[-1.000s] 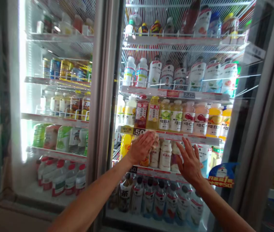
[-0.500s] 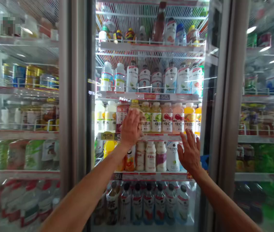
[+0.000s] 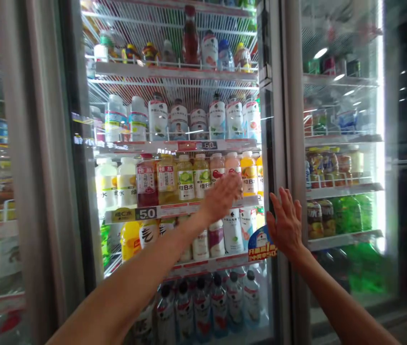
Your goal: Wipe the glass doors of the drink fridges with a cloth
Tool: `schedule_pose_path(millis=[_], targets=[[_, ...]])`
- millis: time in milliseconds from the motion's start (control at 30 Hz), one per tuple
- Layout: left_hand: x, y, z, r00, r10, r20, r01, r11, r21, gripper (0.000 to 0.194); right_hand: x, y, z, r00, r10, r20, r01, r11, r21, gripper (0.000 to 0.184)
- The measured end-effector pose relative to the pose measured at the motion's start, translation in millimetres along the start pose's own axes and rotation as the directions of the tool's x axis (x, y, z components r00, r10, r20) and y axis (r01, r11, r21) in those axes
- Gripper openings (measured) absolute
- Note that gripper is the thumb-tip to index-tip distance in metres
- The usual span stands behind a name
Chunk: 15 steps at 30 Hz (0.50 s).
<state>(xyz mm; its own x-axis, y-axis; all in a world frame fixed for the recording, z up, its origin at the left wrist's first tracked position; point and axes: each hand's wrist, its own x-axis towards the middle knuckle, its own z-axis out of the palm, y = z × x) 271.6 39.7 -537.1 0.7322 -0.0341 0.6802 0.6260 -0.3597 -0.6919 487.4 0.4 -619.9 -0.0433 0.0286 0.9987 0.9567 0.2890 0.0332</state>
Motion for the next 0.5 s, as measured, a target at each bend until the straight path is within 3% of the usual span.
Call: schedule_pose_path(millis=[67,100,133,200,267,300,367,433,467,500], targets=[[12,9,6.0,0.949,0.3,0.098,-0.293,0.952,-0.084,0.045,0,10,-4,1.0,-0.005,0.004,0.005,1.0,-0.019,0.063],[21,9,8.0,0.925,0.36,0.124,-0.348,0.931,-0.108,0.045,0,15,-5,1.0,-0.004,0.002,0.005,1.0,-0.028,0.063],[32,7,9.2,0.933,0.335,0.133,-0.323,0.94,-0.109,0.045,1,19,-7,1.0,-0.003,0.0,0.003,0.999,-0.035,0.063],[56,-1,11.5,0.994,0.072,0.08,-0.067,0.996,-0.06,0.047,1,27,-9,1.0,0.001,-0.005,-0.002,0.999,-0.044,0.063],[73,-1,16.5,0.987,-0.163,-0.001,0.163,0.986,-0.041,0.048,2,34,-12,1.0,0.005,-0.01,-0.006,0.999,-0.053,0.063],[78,4,20.7,0.986,-0.167,-0.011,0.166,0.985,-0.051,0.048,3,37,-13,1.0,0.008,-0.013,-0.008,0.998,-0.058,0.063],[78,25,31.4,0.998,0.059,0.037,-0.055,0.994,-0.099,0.047,4,43,-16,1.0,0.013,-0.019,-0.014,0.997,-0.072,0.062],[77,45,41.2,0.938,0.334,0.097,-0.317,0.936,-0.155,0.044,5,48,-20,1.0,0.013,-0.02,-0.015,0.996,-0.086,0.062],[79,49,44.1,0.914,0.39,0.113,-0.37,0.914,-0.163,0.043,6,50,-21,1.0,0.012,-0.023,-0.014,0.996,-0.092,0.061],[84,47,45.2,0.917,0.382,0.116,-0.364,0.919,-0.153,0.043,7,52,-23,1.0,0.01,-0.026,-0.013,0.995,-0.098,0.061]])
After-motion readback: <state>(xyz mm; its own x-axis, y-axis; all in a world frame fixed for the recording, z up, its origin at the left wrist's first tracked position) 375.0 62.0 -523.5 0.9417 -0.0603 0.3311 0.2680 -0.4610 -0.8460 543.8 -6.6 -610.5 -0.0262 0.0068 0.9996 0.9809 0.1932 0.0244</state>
